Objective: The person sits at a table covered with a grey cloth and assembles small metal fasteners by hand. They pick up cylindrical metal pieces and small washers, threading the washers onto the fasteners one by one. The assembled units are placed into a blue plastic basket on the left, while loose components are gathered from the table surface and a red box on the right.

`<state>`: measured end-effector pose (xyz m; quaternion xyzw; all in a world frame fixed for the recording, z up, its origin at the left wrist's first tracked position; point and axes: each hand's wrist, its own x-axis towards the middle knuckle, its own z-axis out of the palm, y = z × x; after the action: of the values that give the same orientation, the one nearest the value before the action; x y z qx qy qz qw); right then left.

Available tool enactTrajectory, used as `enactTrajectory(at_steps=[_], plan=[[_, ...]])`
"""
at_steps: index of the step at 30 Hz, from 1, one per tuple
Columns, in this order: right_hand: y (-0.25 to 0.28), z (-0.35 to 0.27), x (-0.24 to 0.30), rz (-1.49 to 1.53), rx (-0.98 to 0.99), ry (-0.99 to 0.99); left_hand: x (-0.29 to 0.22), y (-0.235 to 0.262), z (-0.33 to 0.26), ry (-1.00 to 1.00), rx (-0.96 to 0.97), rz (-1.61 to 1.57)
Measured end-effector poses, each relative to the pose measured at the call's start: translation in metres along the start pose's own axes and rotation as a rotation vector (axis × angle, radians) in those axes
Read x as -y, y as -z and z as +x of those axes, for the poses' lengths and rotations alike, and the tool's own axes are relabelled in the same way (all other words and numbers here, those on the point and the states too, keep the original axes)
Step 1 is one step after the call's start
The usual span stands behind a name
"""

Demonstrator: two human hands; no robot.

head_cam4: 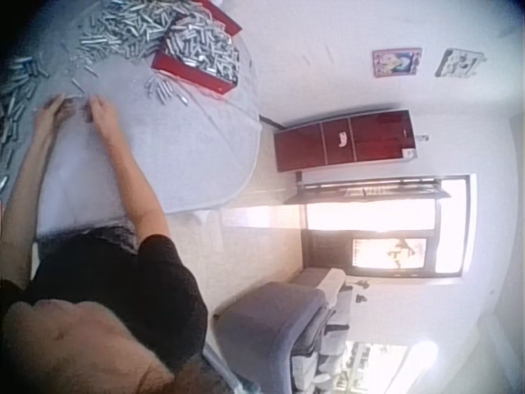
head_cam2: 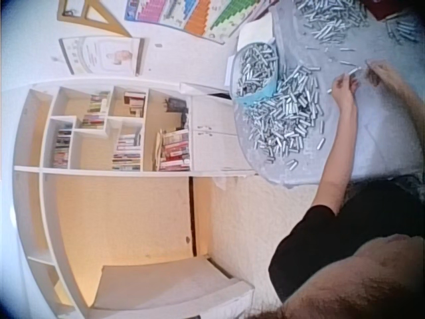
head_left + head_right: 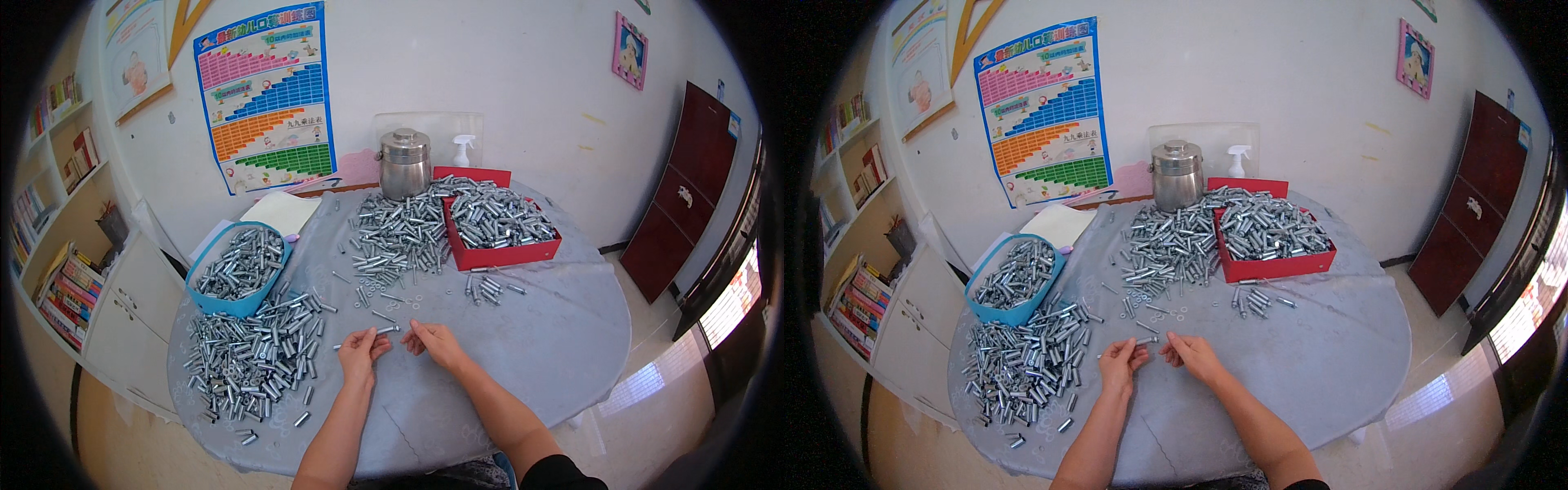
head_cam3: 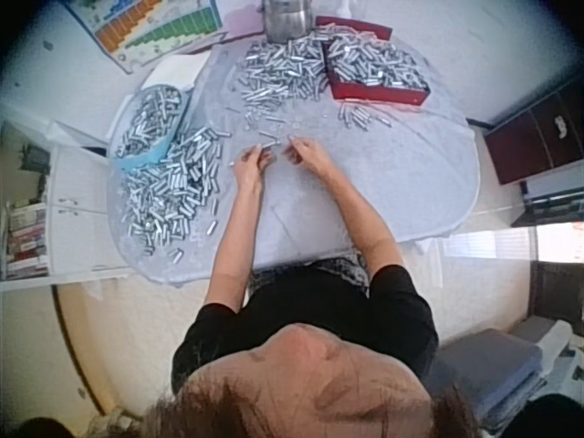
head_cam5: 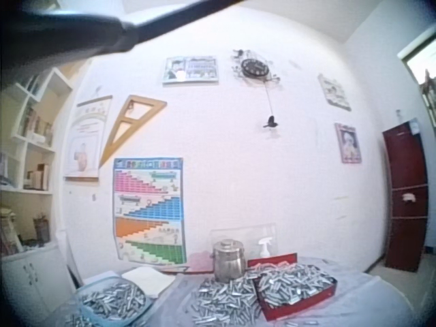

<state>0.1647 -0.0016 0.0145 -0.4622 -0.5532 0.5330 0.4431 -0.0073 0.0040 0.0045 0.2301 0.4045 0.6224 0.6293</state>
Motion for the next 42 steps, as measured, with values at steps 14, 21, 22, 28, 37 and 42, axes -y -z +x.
enactTrajectory(at_steps=[14, 21, 22, 28, 37, 42], plan=[[0.003, 0.002, -0.002, -0.026, -0.056, -0.016, 0.001, -0.005, -0.003, -0.028, 0.01, 0.048], [0.006, 0.002, 0.0, 0.126, 0.006, -0.026, 0.005, -0.014, -0.013, -0.062, 0.269, 0.145], [0.011, 0.004, -0.002, 0.142, -0.058, -0.016, 0.004, -0.016, -0.014, -0.053, 0.29, 0.152], [0.086, 0.023, -0.044, 0.04, -0.741, 0.127, 0.0, -0.007, -0.007, -0.12, 0.238, 0.271], [0.084, 0.019, -0.018, 0.491, -0.88, 0.195, -0.002, 0.002, 0.001, -0.232, 0.186, 0.392], [0.049, 0.025, -0.031, -0.025, -0.482, 0.211, -0.007, 0.0, 0.014, -0.355, 0.109, 0.507]])
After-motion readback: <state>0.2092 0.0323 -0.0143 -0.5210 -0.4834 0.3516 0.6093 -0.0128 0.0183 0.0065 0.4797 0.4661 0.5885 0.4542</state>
